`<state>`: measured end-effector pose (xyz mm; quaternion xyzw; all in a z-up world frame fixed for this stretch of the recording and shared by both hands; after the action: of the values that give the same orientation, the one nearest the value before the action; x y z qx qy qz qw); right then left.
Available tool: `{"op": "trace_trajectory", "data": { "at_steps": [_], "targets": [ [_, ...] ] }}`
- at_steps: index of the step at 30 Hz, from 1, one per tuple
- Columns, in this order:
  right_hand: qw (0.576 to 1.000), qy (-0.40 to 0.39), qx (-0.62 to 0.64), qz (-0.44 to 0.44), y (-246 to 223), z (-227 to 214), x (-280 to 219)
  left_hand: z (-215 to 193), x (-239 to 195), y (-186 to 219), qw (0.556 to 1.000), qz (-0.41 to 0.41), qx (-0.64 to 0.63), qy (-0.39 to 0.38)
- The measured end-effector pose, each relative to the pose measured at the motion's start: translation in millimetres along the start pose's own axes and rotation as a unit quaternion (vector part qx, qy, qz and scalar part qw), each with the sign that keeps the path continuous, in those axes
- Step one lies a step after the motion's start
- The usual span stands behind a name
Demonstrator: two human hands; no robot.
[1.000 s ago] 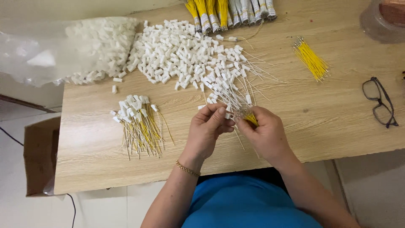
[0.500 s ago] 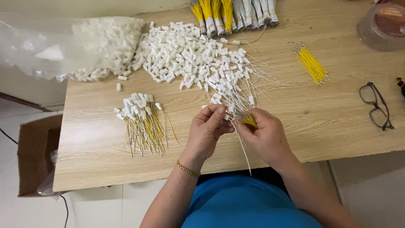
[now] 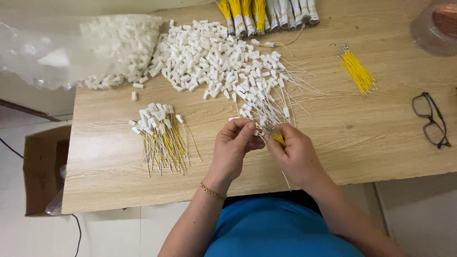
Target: Assembling small white plastic sleeves onto thin metal wires at a workbench
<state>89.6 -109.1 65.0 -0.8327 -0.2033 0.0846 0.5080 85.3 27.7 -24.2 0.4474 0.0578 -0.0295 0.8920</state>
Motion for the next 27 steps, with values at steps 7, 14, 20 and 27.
{"op": "trace_trajectory", "data": {
  "at_steps": [7,14,20,27],
  "targets": [
    [0.998,-0.010,-0.062,-0.018,20.1,5.8,12.1,-1.4,7.1,-16.2,1.000,-0.021,0.005,0.004],
    [0.998,-0.029,-0.061,0.008,34.0,25.2,14.6,-18.2,4.5,-11.4,0.998,-0.031,0.040,0.033],
    [0.982,0.024,0.172,0.074,76.4,8.0,19.4,-72.8,6.7,36.0,0.947,-0.055,0.311,0.052],
    [0.986,0.085,0.103,0.100,87.1,-36.8,15.2,-146.1,41.2,71.8,0.590,-0.104,0.792,0.118]
  ]
}}
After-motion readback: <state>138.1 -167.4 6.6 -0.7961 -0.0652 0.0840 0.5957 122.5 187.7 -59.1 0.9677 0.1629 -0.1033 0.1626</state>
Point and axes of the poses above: each hand's wrist, its own x-axis towards the middle knuckle, its own z-axis out of the palm, y = z × x, the point moved 10 cm from there along x, towards the middle knuckle, and after that the axes turned 11 degrees about -y, right-handed, at the moved point
